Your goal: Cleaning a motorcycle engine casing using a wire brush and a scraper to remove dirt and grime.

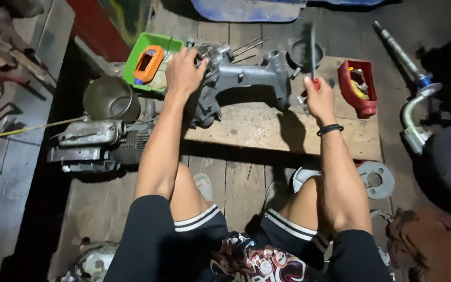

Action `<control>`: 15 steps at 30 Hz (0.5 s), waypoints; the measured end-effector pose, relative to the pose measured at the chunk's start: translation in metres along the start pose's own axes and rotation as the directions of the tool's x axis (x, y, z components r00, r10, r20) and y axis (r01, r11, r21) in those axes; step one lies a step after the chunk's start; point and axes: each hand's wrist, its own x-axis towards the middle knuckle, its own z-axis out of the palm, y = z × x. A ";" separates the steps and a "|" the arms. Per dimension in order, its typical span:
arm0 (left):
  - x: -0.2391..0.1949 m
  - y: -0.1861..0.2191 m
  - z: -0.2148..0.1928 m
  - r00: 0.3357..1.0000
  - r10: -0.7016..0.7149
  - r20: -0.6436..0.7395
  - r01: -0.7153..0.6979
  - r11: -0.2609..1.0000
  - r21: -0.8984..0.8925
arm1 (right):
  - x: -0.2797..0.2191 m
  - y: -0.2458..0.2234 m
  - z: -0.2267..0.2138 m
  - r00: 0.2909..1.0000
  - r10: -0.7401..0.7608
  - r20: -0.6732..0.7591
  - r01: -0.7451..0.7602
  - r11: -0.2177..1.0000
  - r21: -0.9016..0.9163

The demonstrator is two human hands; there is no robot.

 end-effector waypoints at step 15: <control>-0.076 0.034 -0.061 0.796 -0.040 0.604 0.583 -0.223 -0.782 | 0.026 0.018 0.040 0.997 0.059 0.053 -0.062 0.996 0.063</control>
